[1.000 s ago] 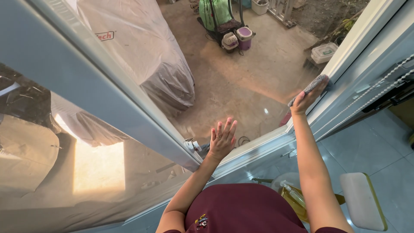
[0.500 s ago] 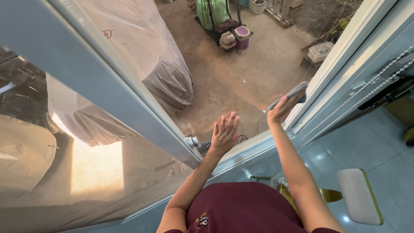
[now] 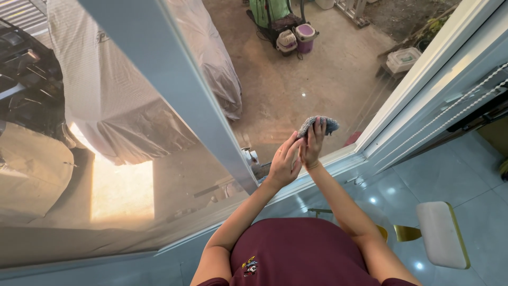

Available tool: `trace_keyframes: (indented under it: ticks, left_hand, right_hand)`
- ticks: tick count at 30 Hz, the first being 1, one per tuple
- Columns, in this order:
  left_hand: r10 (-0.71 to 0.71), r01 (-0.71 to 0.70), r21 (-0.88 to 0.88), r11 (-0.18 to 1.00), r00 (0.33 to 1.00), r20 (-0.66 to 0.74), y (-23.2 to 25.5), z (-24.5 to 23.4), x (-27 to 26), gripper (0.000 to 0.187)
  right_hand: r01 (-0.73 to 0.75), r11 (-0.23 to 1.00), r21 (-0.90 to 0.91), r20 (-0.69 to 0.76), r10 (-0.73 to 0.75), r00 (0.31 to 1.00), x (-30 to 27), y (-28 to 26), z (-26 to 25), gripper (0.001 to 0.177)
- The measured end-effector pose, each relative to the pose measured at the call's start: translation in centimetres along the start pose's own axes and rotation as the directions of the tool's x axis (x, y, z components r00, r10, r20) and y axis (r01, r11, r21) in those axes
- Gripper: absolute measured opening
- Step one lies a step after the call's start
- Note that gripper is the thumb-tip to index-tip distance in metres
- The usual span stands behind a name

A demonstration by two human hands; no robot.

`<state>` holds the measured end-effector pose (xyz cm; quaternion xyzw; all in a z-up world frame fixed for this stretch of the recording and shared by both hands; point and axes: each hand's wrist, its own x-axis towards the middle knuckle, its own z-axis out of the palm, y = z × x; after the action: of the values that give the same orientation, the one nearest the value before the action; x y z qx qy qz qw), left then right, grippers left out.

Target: The person is cleaning a glass sliding door using a cloth.

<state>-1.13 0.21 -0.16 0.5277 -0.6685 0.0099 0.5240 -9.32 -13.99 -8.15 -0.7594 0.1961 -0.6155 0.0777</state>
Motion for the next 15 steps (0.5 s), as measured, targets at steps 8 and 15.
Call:
trace_keyframes:
  ticks: [8, 15]
  left_hand:
    - [-0.199, 0.2, -0.216, 0.956, 0.98, 0.027, 1.3, 0.4, 0.4, 0.066]
    - [-0.406, 0.411, -0.371, 0.833, 0.909, 0.095, 1.7, 1.0, 0.0, 0.061]
  right_hand:
    - [-0.216, 0.97, 0.113, -0.001, 0.217, 0.976, 4.8, -4.4, -4.4, 0.034]
    - [-0.621, 0.456, 0.638, 0.31, 0.586, 0.749, 5.9, -5.9, -8.5, 0.049]
